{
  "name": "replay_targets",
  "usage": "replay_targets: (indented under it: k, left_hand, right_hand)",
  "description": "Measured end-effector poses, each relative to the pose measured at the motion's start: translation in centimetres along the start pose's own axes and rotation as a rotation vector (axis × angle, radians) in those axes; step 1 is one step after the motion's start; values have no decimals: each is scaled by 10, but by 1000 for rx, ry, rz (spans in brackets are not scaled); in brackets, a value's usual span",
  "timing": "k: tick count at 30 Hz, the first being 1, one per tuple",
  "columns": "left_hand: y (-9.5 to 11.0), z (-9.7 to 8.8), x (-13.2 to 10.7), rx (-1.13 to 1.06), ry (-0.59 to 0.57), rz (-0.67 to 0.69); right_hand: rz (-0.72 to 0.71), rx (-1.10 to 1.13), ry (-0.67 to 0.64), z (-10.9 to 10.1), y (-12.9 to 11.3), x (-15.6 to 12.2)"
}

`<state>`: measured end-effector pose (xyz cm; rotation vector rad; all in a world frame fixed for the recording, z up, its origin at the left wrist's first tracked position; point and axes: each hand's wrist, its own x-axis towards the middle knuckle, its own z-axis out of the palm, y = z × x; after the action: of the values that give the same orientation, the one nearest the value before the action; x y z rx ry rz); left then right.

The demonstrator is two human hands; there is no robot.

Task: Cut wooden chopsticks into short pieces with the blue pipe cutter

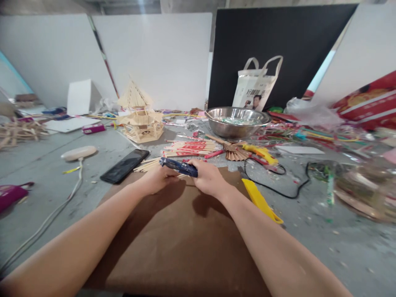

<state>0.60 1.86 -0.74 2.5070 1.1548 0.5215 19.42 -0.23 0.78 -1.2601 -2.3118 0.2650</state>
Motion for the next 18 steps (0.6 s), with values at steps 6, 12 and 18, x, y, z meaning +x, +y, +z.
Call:
replay_targets:
  k: [6, 12, 18]
  left_hand:
    - [9, 1, -2, 160, 8, -6]
    - [2, 7, 2, -194, 180, -117]
    - [-2, 22, 6, -583, 194, -127]
  right_hand:
    - [-72, 91, 85, 3, -3, 0]
    - [-9, 162, 349, 2, -6, 1]
    - [9, 155, 338, 5, 0, 2]
